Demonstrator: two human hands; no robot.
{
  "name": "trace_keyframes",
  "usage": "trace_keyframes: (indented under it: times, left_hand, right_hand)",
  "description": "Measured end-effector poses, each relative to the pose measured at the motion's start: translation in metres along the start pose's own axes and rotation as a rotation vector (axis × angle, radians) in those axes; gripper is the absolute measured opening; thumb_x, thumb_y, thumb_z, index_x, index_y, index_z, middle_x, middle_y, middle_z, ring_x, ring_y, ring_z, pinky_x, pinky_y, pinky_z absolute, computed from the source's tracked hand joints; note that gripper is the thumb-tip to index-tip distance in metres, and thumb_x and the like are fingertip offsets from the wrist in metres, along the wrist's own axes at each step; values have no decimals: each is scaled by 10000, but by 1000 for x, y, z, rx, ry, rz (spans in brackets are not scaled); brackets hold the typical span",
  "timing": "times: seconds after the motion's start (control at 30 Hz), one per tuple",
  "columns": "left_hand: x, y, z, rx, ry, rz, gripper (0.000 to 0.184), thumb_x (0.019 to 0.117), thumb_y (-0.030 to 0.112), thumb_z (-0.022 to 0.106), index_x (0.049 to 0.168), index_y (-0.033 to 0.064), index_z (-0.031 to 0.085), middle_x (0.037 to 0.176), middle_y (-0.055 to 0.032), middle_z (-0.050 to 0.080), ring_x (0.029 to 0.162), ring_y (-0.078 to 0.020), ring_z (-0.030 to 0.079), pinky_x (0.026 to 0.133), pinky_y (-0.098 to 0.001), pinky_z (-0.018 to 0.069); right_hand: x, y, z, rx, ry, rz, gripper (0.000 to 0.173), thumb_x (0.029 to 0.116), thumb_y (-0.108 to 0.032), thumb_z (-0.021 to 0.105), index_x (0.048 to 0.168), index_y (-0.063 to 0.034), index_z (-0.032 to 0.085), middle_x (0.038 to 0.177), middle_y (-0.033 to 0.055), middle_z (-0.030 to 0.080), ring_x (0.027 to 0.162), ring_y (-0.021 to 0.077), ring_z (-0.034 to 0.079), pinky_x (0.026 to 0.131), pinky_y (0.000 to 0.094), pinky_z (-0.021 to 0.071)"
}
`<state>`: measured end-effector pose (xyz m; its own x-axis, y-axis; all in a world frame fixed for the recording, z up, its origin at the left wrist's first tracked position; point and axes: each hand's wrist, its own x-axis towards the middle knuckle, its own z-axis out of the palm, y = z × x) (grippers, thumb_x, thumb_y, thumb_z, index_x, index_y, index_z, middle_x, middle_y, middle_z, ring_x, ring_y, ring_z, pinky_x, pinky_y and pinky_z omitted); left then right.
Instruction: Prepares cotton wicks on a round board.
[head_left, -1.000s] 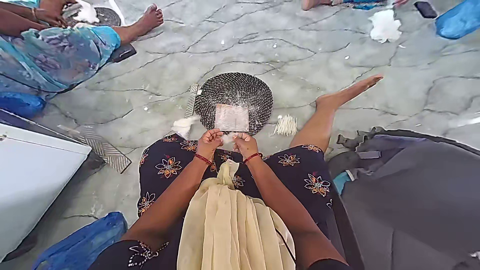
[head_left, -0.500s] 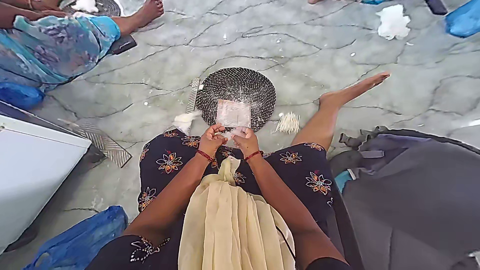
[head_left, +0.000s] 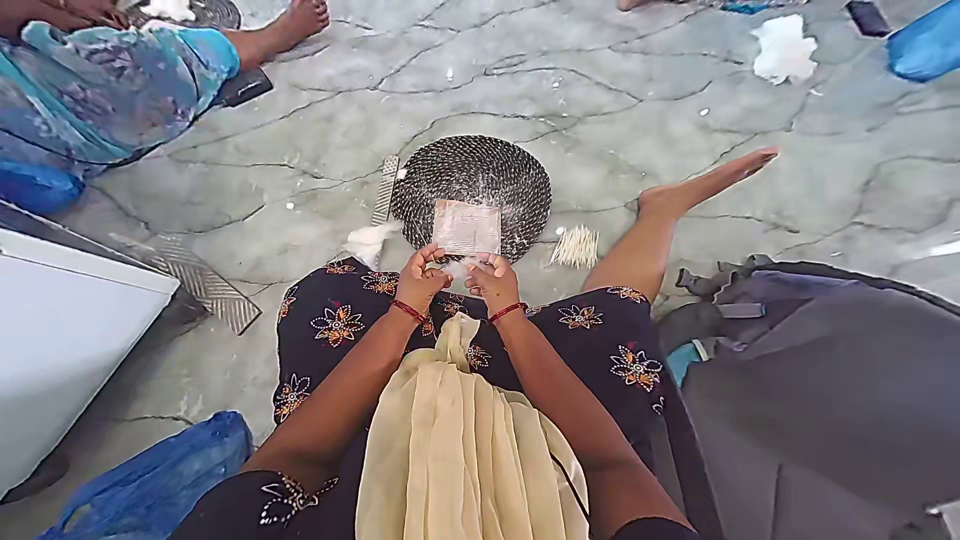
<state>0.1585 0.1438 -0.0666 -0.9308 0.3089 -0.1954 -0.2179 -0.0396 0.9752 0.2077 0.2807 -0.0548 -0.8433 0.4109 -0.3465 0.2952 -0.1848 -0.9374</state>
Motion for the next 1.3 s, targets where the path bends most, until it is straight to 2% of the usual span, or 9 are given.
trace_keyframes:
  times: [0.07,0.2,0.33,0.43,0.53,0.7,0.9,1.07,1.3]
  left_hand:
    - [0,1,0,-11,-1,-2,734,853,-188,631,1519,-6,383,1400,-135,556,772,-84,609,707,-260,546]
    - [-1,0,-1,-4,-25,6,781,841,-193,640,1545,10,369,1491,-142,499,829,-85,613,733,-264,542]
    - [0,1,-1,-28,-29,0,761,859,-216,561,1554,5,347,1515,-155,468,831,-90,639,737,-261,558]
    - [-1,0,0,-90,-43,-9,719,910,-144,578,1562,2,314,1518,-159,450,851,-101,643,771,-275,567]
    - [-1,0,3,-43,-29,-9,776,881,-160,650,1566,12,330,1525,-146,453,804,-73,623,740,-250,558]
    - [1,-2,0,2,-31,-10,846,836,-209,643,1582,36,329,1560,-138,429,804,-65,608,721,-245,538]
    - [1,0,2,29,-47,-14,872,833,-208,656,1597,36,313,1597,-132,415,771,-49,619,712,-237,545]
    - [1,-1,0,28,-55,-20,877,840,-202,641,1607,41,293,1594,-131,417,767,-56,618,711,-244,545]
    - [0,2,-1,52,-59,-27,853,861,-181,642,1608,34,292,1598,-127,425,775,-50,617,712,-236,538]
  right_hand:
    - [0,-1,-1,6,-28,-6,484,985,-86,678,1406,27,468,1027,147,662,718,126,645,631,272,546]
    - [0,0,0,-12,-24,-15,565,919,26,711,1426,37,463,1110,217,680,741,166,691,670,297,590]
    - [1,-4,-2,28,17,17,535,935,25,696,1421,32,473,1028,202,689,703,159,694,650,286,594]
    - [1,-2,0,27,24,8,576,918,26,713,1436,35,460,1029,211,680,723,176,699,672,301,603]
    - [1,3,3,23,20,-17,589,917,15,718,1443,36,455,1041,215,679,731,178,696,682,311,606]
    - [2,-1,2,84,9,14,512,978,16,639,1445,36,432,1063,204,661,702,156,685,659,287,596]
    - [1,4,1,-64,-64,-50,724,869,7,748,1492,9,380,1053,216,685,751,183,682,702,332,589]
    - [2,-1,2,19,-6,23,664,930,44,678,1510,-3,359,1056,210,675,643,153,665,600,281,577]
    - [0,1,1,-34,-40,11,712,911,20,703,1522,5,337,999,208,675,664,167,670,637,305,588]
